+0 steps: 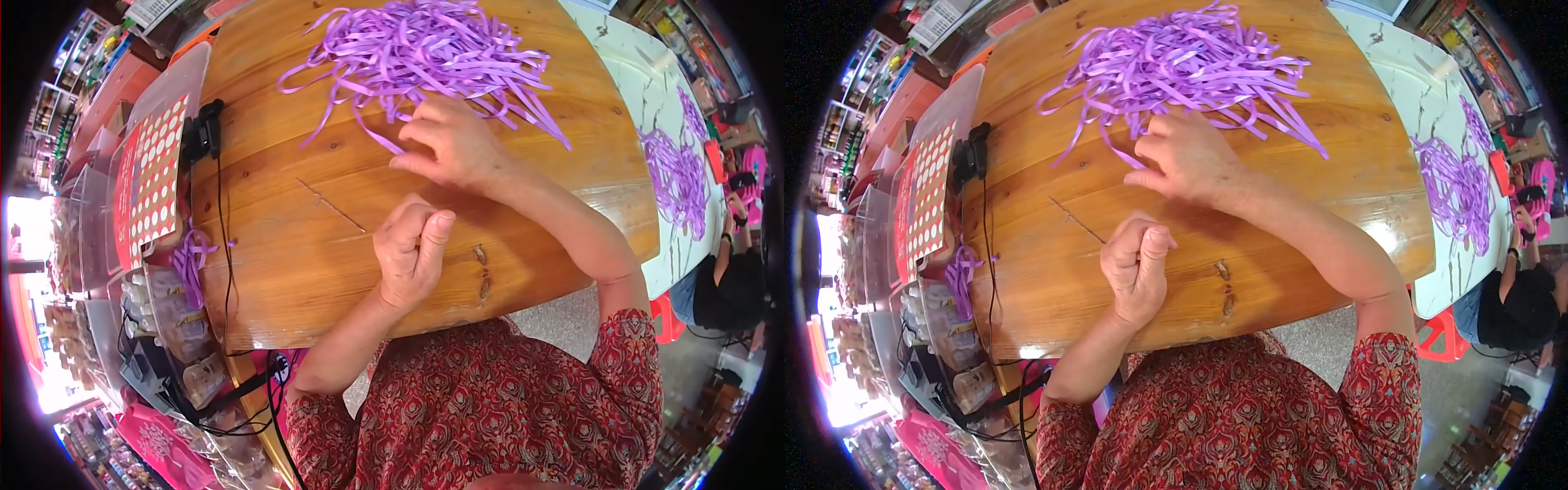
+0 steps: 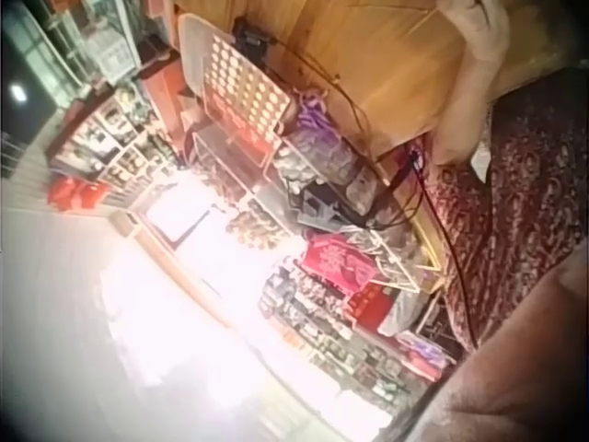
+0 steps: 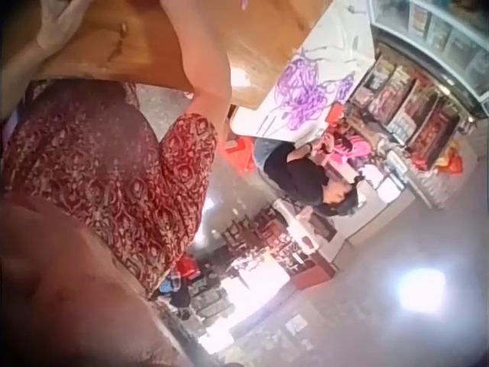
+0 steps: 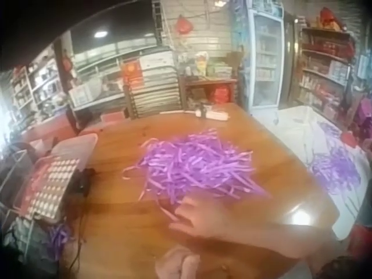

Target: The person picks up a purple ribbon from a pile on a wooden table and ties it into a small knot. They repeat this process with several more ribbons, tying each one into a knot one at a time.

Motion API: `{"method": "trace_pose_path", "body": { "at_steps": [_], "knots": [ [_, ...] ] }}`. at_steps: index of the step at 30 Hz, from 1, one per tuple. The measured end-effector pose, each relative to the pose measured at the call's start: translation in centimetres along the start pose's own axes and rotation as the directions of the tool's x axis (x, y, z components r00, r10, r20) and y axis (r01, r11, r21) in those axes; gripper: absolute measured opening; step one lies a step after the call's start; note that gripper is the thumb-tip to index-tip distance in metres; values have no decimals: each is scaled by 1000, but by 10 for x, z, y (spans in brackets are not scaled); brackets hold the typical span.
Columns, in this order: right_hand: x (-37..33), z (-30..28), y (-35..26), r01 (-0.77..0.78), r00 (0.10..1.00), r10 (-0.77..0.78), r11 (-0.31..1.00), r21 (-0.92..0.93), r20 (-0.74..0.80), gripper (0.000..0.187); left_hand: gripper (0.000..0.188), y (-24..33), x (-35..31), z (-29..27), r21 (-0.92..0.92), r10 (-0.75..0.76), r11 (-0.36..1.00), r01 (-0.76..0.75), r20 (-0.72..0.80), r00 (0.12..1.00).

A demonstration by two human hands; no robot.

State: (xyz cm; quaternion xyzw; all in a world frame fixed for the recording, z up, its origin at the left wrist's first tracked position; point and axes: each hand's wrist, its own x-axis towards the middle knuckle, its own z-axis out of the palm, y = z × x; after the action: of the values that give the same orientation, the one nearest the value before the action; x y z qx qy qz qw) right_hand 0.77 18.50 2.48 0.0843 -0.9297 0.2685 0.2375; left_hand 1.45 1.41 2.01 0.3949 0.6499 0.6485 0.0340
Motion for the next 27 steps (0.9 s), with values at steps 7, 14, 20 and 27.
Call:
{"method": "trace_pose_path", "body": {
  "at_steps": [7, 14, 20, 27],
  "knots": [
    [-4, 20, 10, -60, 982, 113, 945, -323, 150, 20, 18, 8, 5, -7, 20, 69, 997, -68, -40, 997],
    [-43, -48, -58, -158, 933, 42, 940, 303, 357, 11, 26, 11, 19, -15, 44, 188, 982, -184, -116, 975],
    [-66, -111, -78, -330, 942, 179, 649, 685, 283, 5, 22, 1, 8, -16, -124, 161, 984, -124, 352, 922],
    [-85, -111, -57, -470, 881, 419, 833, 292, 221, 11, 6, -2, 6, -10, -309, -84, 941, 138, 182, 980]
  ]
}}
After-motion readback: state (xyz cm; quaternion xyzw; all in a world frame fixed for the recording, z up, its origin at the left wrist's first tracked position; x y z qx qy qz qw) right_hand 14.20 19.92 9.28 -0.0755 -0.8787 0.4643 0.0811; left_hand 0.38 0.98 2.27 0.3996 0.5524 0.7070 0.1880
